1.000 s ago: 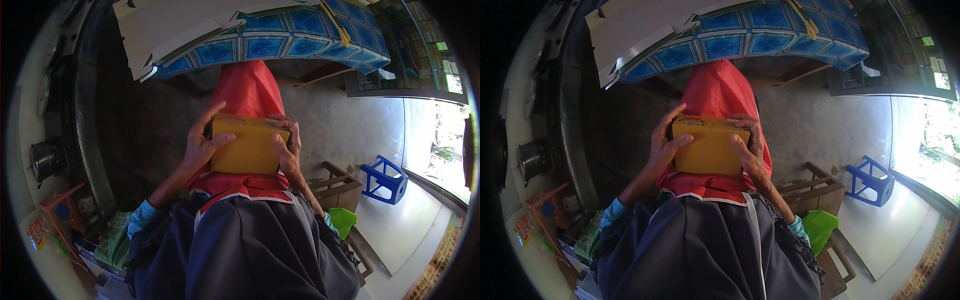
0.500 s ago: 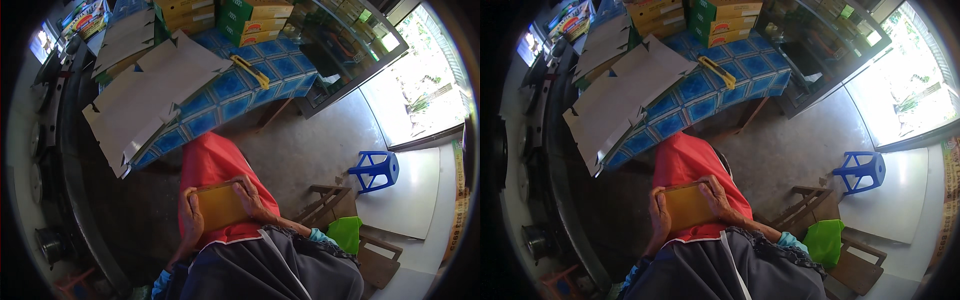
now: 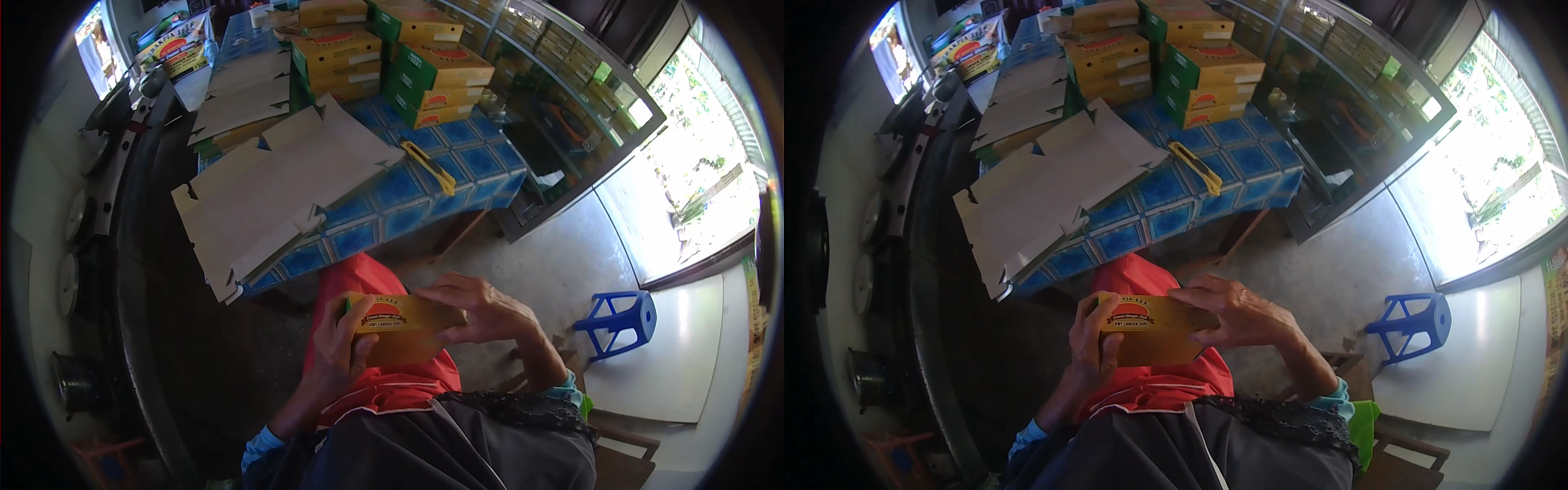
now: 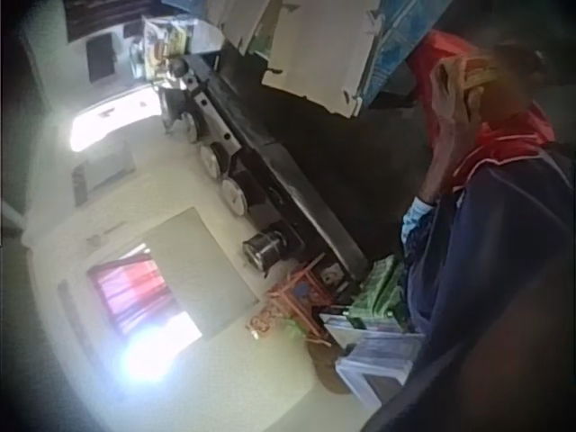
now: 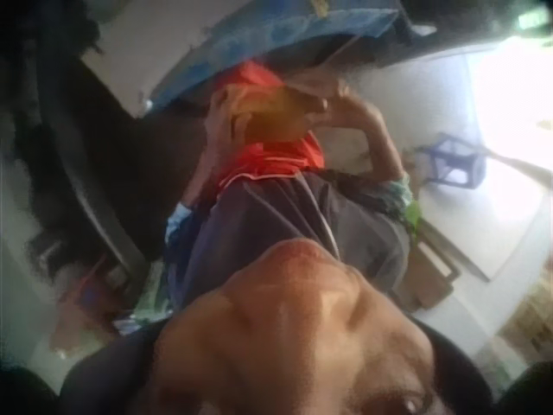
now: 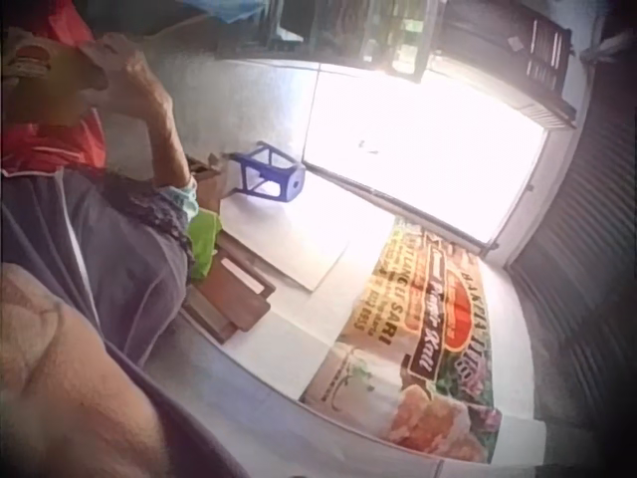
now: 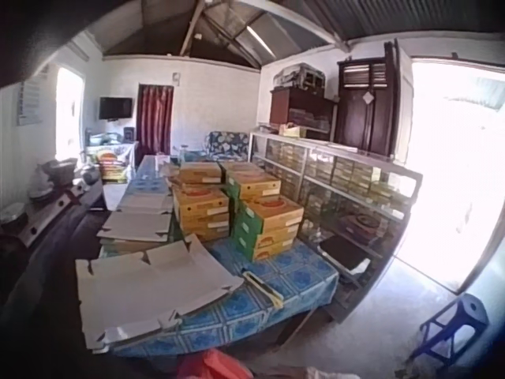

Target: The person folds flat cardboard sheets into boxes for pastries, one by one.

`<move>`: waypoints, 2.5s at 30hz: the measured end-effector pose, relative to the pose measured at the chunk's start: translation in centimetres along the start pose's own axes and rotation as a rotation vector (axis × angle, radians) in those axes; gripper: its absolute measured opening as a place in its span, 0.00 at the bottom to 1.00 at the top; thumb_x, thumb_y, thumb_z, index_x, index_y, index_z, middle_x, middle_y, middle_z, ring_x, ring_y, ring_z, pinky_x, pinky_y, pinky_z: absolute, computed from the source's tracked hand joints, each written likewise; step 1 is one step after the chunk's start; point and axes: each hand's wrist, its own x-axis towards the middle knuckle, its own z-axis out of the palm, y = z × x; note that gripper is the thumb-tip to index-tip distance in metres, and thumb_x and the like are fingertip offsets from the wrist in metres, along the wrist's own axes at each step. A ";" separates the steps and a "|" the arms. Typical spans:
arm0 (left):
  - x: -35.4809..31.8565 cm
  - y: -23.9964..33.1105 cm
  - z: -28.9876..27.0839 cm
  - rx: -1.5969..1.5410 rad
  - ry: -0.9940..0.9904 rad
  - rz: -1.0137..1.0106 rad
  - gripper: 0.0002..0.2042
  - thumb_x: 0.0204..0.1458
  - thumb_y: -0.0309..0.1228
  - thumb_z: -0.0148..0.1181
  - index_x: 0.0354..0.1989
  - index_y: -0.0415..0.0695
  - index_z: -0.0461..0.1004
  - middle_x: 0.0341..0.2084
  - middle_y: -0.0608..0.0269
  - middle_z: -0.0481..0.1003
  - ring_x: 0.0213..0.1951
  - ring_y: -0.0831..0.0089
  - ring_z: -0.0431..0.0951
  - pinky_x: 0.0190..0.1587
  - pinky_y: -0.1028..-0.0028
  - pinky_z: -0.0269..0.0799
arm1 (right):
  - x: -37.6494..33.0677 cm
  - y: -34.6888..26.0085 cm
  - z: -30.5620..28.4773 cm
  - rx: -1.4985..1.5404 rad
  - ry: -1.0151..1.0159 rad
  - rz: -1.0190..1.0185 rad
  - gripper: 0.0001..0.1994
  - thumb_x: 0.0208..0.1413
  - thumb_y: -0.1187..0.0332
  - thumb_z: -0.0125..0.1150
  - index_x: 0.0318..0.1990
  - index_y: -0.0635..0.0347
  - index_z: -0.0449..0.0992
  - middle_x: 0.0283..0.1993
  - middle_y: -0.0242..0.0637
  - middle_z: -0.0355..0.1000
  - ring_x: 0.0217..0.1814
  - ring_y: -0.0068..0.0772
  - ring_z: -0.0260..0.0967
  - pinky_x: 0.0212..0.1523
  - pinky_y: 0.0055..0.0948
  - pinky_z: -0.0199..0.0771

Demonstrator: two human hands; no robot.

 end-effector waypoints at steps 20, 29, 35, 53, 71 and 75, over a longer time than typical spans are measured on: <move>15.7 -10.1 -12.4 -0.655 0.461 -0.464 0.32 0.67 0.51 0.41 0.64 0.29 0.62 0.61 0.42 0.66 0.63 0.54 0.68 0.66 0.59 0.61 | 31.3 4.9 -19.4 -0.965 0.916 -0.604 0.25 0.38 0.77 0.67 0.49 0.58 0.71 0.47 0.42 0.66 0.53 0.50 0.65 0.48 0.45 0.76; 33.4 -21.5 -6.7 -0.709 0.203 -0.642 0.55 0.52 0.77 0.24 0.74 0.39 0.40 0.75 0.50 0.38 0.76 0.58 0.33 0.72 0.47 0.33 | 37.8 11.5 -18.7 -1.011 0.815 -0.464 0.18 0.46 0.80 0.56 0.47 0.62 0.69 0.47 0.46 0.64 0.52 0.54 0.63 0.47 0.50 0.74; 35.7 -21.7 -4.5 -0.714 0.138 -0.624 0.51 0.51 0.77 0.21 0.75 0.51 0.43 0.74 0.57 0.45 0.74 0.59 0.43 0.71 0.51 0.40 | 37.6 13.8 -19.4 -0.991 0.722 -0.428 0.17 0.47 0.81 0.55 0.47 0.62 0.70 0.47 0.47 0.66 0.54 0.54 0.64 0.49 0.50 0.74; 26.0 -21.6 -10.4 0.063 -0.074 -0.537 0.28 0.62 0.56 0.50 0.44 0.38 0.79 0.38 0.54 0.78 0.44 0.70 0.74 0.49 0.60 0.69 | 23.8 10.5 -10.7 -0.553 0.367 -0.308 0.15 0.46 0.70 0.67 0.44 0.58 0.78 0.44 0.39 0.72 0.52 0.45 0.68 0.49 0.44 0.72; 16.1 -15.6 -6.5 0.042 -0.311 -0.335 0.18 0.41 0.41 0.74 0.35 0.39 0.83 0.23 0.49 0.79 0.28 0.64 0.79 0.37 0.65 0.72 | 23.7 12.3 -6.3 -0.084 -0.113 -0.277 0.09 0.43 0.74 0.70 0.35 0.63 0.83 0.34 0.37 0.78 0.39 0.34 0.75 0.43 0.32 0.74; 16.8 -17.6 -6.4 -0.078 -0.303 -0.314 0.16 0.44 0.37 0.72 0.38 0.41 0.84 0.24 0.53 0.81 0.28 0.71 0.80 0.38 0.68 0.74 | 24.0 12.6 -7.1 0.156 -0.151 -0.087 0.12 0.46 0.71 0.72 0.40 0.61 0.84 0.32 0.35 0.78 0.36 0.23 0.73 0.39 0.27 0.73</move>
